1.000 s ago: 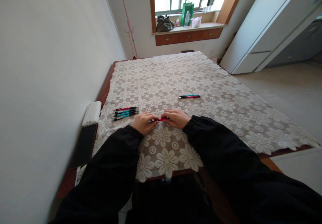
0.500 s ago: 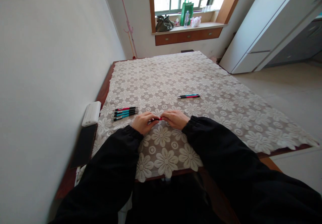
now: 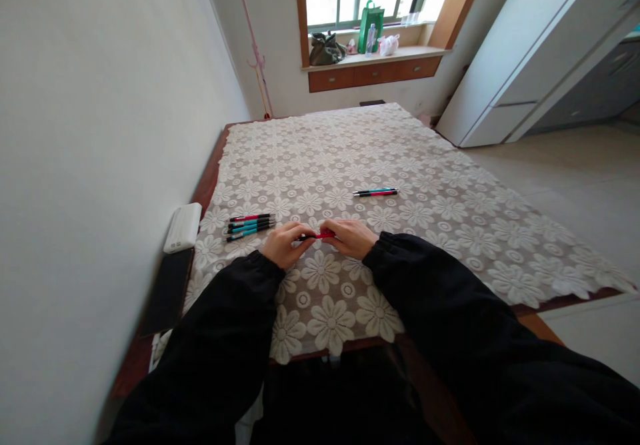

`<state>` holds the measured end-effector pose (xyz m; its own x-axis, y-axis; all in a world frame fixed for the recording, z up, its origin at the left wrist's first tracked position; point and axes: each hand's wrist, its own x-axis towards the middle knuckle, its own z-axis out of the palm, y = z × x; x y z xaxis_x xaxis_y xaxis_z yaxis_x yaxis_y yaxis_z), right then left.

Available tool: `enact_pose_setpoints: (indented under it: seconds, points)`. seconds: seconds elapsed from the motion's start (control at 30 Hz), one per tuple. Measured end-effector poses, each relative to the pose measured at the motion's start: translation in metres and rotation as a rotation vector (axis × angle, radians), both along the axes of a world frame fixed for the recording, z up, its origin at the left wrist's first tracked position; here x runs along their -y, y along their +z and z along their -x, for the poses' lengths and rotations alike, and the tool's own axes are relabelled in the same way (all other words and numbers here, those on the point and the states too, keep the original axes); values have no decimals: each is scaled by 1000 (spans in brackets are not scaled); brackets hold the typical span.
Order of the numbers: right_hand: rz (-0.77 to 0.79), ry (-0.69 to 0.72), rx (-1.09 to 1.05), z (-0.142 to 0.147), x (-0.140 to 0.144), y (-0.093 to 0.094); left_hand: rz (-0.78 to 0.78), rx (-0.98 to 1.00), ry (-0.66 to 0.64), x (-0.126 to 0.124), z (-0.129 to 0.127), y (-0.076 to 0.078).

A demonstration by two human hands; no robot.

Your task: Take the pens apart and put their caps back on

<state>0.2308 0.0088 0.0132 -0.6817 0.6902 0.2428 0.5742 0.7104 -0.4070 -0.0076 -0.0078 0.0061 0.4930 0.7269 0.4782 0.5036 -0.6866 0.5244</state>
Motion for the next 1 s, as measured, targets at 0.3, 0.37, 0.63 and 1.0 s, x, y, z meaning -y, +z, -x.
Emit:
enact_pose_setpoints:
  seconds: [0.3, 0.37, 0.63, 1.0]
  points:
    - [-44, 41, -36, -2, -2, 2, -10, -22, 6, 0, 1, 1]
    - [-46, 30, -28, -2, -2, 2, -6, -29, 5, 0, 1, 1]
    - [-48, 32, -4, -3, -3, 0, 4, -42, 34, 0, 2, 1]
    - [-65, 17, 11, -3, -4, 1, -10, -44, 42, 0, 2, 1]
